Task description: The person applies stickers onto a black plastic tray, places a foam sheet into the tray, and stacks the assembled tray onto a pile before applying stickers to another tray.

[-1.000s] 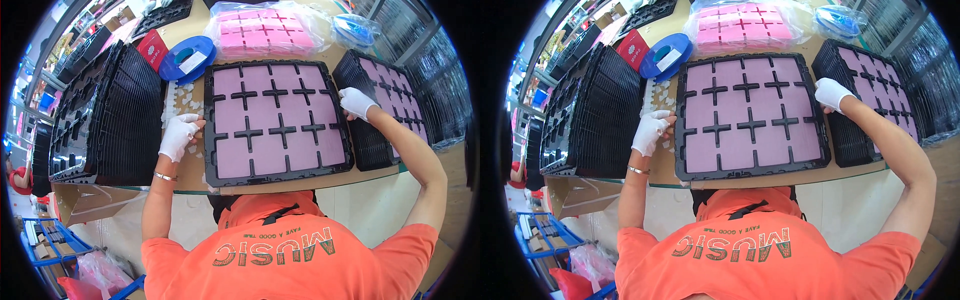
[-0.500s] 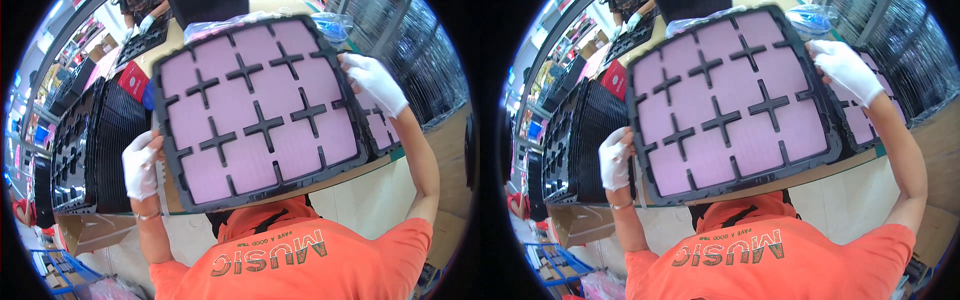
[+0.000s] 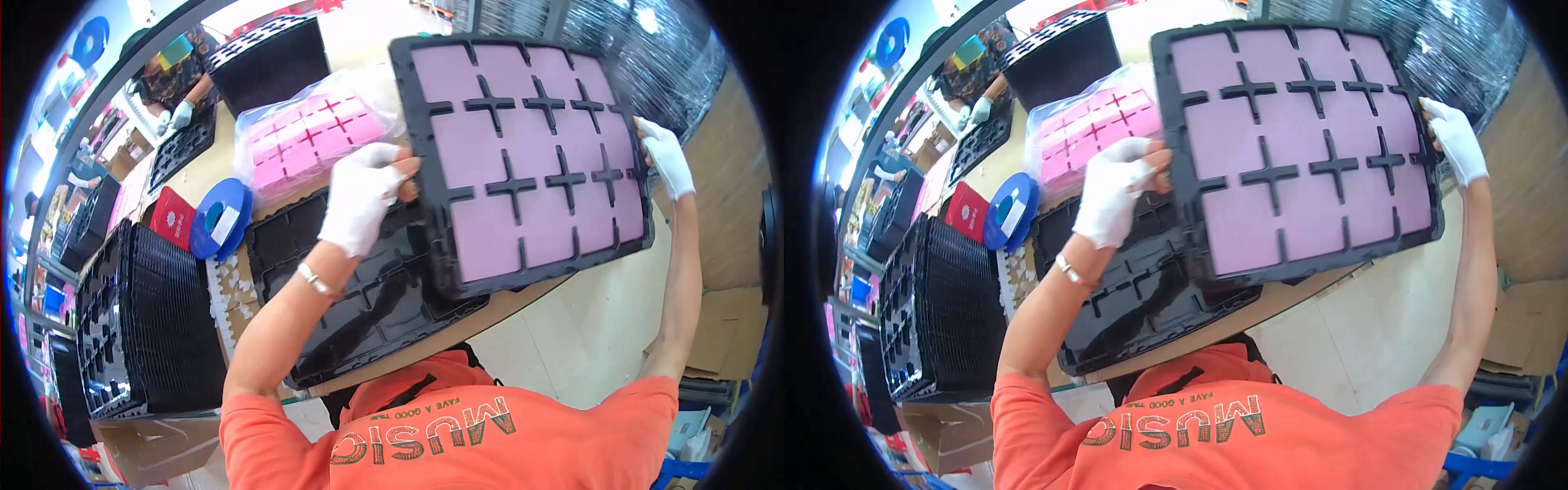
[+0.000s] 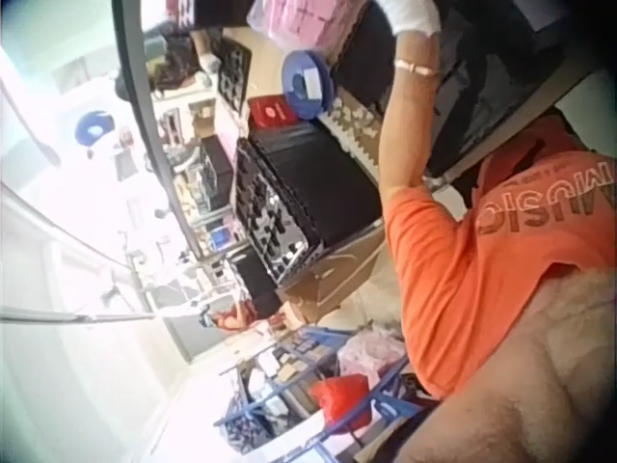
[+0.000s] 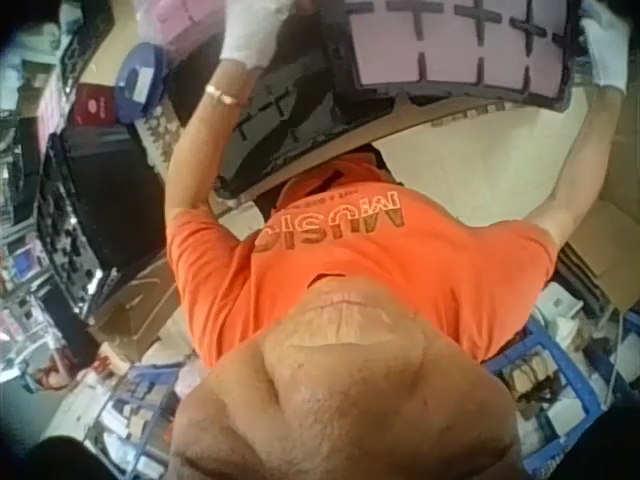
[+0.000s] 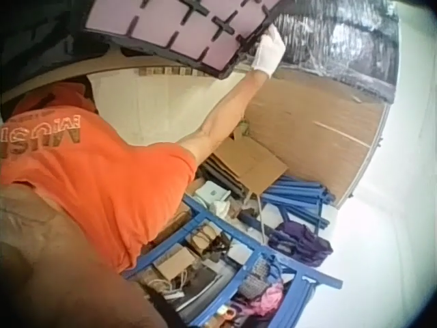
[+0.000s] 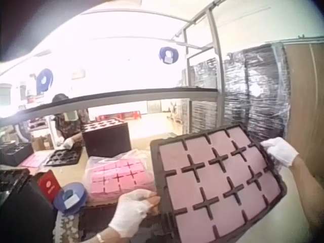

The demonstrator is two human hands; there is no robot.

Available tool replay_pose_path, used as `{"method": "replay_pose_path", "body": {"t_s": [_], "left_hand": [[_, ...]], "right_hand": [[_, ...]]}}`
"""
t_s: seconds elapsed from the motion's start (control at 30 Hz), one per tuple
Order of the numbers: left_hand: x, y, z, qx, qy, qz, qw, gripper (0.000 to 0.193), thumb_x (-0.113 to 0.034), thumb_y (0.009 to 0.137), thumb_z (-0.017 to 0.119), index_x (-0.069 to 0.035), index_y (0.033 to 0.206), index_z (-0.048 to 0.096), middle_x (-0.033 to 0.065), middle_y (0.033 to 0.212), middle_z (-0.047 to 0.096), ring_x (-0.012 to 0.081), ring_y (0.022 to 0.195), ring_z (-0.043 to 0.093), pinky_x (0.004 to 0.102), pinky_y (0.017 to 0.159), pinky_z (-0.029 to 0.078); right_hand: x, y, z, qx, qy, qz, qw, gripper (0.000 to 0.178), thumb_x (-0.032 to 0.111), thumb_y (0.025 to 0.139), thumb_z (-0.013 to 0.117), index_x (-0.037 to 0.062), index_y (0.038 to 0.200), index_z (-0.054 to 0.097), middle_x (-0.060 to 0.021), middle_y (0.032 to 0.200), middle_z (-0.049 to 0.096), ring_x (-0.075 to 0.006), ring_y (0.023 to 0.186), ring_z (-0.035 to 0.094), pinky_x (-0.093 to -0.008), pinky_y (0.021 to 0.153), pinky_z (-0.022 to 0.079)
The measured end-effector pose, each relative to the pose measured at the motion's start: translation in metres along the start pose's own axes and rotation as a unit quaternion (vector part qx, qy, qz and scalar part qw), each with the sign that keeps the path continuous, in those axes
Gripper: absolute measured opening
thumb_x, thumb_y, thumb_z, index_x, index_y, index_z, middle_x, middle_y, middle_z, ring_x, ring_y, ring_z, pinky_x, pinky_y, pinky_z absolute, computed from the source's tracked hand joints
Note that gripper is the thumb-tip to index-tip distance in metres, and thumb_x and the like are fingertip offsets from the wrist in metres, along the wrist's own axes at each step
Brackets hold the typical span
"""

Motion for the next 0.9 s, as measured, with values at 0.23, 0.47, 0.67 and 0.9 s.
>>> {"method": "replay_pose_path", "body": {"t_s": [0.23,0.47,0.67,0.9], "left_hand": [[0.055,0.034,0.093,-0.016,-0.044,-0.083,0.995,0.008,-0.004,0.084,0.070,0.004,0.086,0.069,0.0054,0.066,0.063,0.0108,0.052,0.059,0.0260,0.047,0.047],[0.062,0.033,0.091,-0.018,-0.045,-0.158,0.986,0.012,-0.007,0.087,0.069,0.003,0.092,0.066,0.0058,0.076,0.063,0.0142,0.062,0.063,0.0266,0.052,0.051],[0.067,0.032,0.095,-0.031,-0.144,-0.232,0.962,0.008,-0.003,0.084,0.066,-0.001,0.090,0.061,0.0100,0.084,0.064,0.0195,0.064,0.064,0.0340,0.058,0.058],[0.073,0.027,0.101,0.004,-0.175,-0.254,0.951,0.006,-0.001,0.085,0.060,-0.001,0.091,0.060,0.0111,0.085,0.064,0.0224,0.065,0.064,0.0375,0.061,0.059]], "right_hand": [[-0.112,0.099,0.008,0.108,-0.238,0.103,0.960,0.025,0.011,0.090,0.052,0.0074,0.100,0.074,0.0020,0.061,0.048,-0.0092,0.046,0.038,-0.0309,0.038,0.031],[-0.131,0.128,0.039,0.136,-0.363,-0.037,0.921,0.038,0.001,0.084,0.052,0.0006,0.118,0.068,-0.0188,0.114,0.070,-0.0278,0.104,0.067,-0.0329,0.086,0.050],[-0.122,0.145,0.058,0.142,-0.359,0.054,0.921,0.044,0.000,0.079,0.050,0.0033,0.120,0.068,-0.0137,0.099,0.074,-0.0220,0.073,0.067,-0.0334,0.062,0.051],[-0.104,0.140,0.068,0.137,-0.348,0.098,0.922,0.032,0.010,0.091,0.053,0.0072,0.117,0.070,-0.0137,0.097,0.072,-0.0245,0.085,0.068,-0.0375,0.067,0.053]]}}
Point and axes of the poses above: each hand's wrist, its own y-axis towards the middle knuckle, its own z-axis out of the palm, x = y × z, the point moved 3 cm from there along y, towards the middle knuckle
